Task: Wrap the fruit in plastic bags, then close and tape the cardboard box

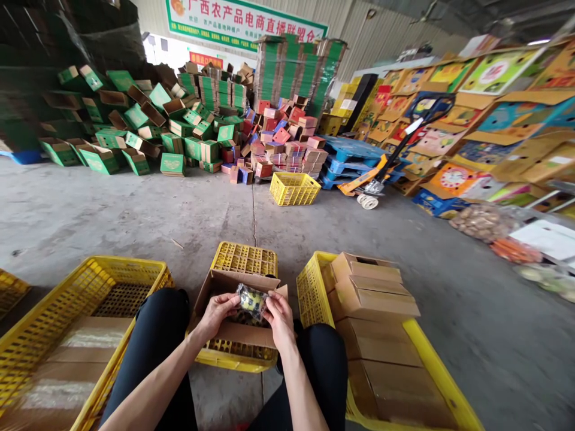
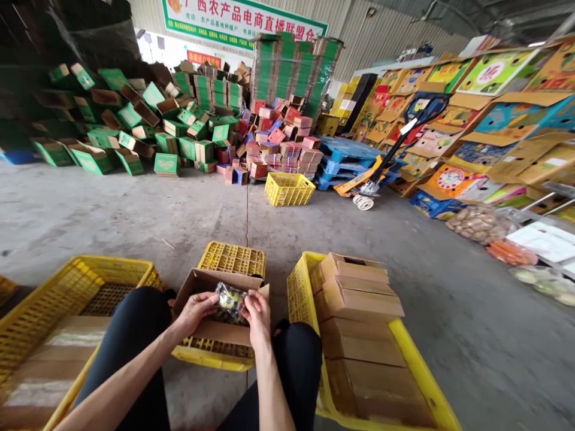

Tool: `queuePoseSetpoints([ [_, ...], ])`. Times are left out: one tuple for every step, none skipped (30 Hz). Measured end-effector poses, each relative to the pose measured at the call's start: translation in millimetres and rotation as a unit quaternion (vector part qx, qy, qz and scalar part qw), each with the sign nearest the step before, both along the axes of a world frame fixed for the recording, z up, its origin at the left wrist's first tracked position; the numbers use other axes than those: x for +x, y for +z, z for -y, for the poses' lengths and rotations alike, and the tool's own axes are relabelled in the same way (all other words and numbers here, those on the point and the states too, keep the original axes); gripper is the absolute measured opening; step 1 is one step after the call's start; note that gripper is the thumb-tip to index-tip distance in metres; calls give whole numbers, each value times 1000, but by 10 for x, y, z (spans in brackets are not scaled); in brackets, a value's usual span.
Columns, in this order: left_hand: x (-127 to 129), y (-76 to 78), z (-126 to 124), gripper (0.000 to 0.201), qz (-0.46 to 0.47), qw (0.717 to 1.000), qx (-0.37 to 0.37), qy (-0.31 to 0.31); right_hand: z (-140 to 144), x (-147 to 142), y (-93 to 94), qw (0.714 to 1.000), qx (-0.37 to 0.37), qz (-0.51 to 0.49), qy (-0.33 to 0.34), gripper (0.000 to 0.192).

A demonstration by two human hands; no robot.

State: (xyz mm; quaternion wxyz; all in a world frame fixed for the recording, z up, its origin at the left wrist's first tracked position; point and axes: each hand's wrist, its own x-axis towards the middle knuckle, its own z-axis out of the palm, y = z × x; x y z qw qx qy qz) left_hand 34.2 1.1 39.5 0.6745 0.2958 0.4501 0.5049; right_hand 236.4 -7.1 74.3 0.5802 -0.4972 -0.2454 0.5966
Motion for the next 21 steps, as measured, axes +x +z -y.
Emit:
queuePoseSetpoints([
  [0,2,1,50,-2,1000,0,5,5,1,4,1000,-1,6,7,50],
  [0,4,2,51,-3,1000,1,9,9,3,5,1000,-1,10,11,50],
  [1,5,3,51,-3,1000,2,13,12,4,5,1000,-1,14,12,49],
  [3,5,4,51,-3,1000,3,16,14,6,2,1000,0,16,9,48],
  [4,3,4,50,-2,1000,3,19,16,7,-3,1000,1,17,4,48],
  [6,0,4,50,0,1000,2,21,17,8,-9,1000,2,18,-1,48],
  [8,-5,2,50,3,1000,1,22,17,8,-16,1000,3,19,-3,48],
  [11,-10,-1,50,7,1000,1,22,18,8,-22,1000,6,21,-3,47],
  [13,-15,-4,50,11,1000,0,22,18,7,-25,1000,8,23,-3,47],
  [14,-20,-9,51,15,1000,0,23,18,6,-27,1000,10,25,-2,47],
  [14,-24,-14,52,20,1000,0,24,17,5,-26,1000,10,27,-2,47],
  [13,-27,-18,53,24,999,1,26,17,5,-23,1000,11,29,-3,47],
  [10,-31,-22,55,29,999,2,28,16,4,-19,999,11,31,-6,47],
  [6,-35,-25,58,34,999,0,29,15,4,-14,999,12,34,-8,47],
  [2,-41,-27,60,39,999,-5,28,14,3,-9,999,13,38,-10,47],
  [-3,-49,-28,63,42,999,-13,24,12,3,-6,999,14,42,-12,48],
  [-7,-59,-29,65,43,999,-25,17,11,3,-6,999,15,45,-14,48],
  [-11,-72,-31,66,42,998,-39,7,9,3,-9,999,16,50,-14,48],
  [-13,-87,-33,65,41,998,-52,-4,8,3,-14,998,18,54,-13,48],
  [-15,-101,-35,64,40,997,-63,-15,6,2,-19,998,22,59,-9,48],
  [-15,-114,-38,62,40,996,-70,-22,5,2,-24,997,28,67,-3,48],
])
